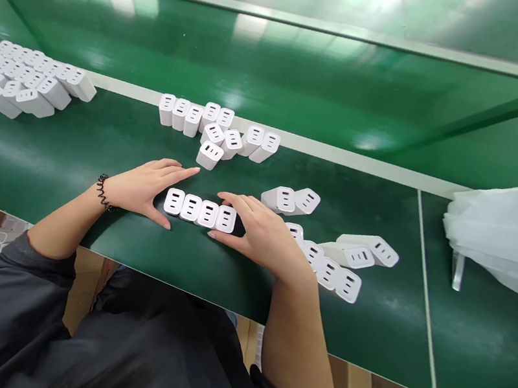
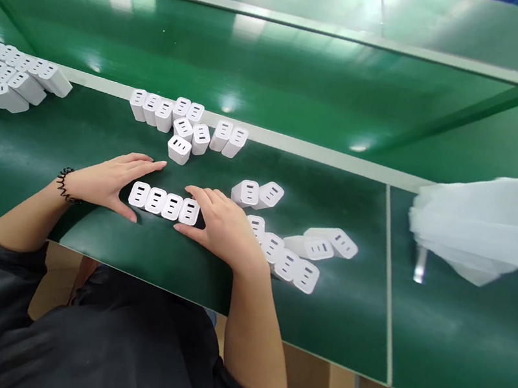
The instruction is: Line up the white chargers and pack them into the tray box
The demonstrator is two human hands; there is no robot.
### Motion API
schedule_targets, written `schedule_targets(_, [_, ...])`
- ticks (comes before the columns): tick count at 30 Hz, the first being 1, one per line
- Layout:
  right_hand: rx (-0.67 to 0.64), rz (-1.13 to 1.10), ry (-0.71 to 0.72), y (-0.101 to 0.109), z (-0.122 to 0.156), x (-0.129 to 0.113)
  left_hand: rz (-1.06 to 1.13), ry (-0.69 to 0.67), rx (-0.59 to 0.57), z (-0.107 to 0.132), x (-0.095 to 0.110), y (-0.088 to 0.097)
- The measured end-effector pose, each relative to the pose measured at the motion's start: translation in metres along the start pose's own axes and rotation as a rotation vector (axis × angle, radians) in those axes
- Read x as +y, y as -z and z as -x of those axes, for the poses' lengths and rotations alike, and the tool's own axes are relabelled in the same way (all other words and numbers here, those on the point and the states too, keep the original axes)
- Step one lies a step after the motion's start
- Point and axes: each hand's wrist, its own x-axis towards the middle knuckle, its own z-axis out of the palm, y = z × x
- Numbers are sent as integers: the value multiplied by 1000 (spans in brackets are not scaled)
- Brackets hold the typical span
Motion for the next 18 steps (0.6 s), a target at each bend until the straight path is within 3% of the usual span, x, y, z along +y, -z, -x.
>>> schedule_targets(4, [-22, -12, 8, -2, -2, -2, 56, -10, -1, -3, -5, -2])
schedule_targets(12, [4, 27, 64, -12, -6, -6, 192, 10, -32, -13, 10, -16])
schedule_targets(18, [211, 20, 140, -20, -13, -19, 156, -14, -20, -12, 10, -14])
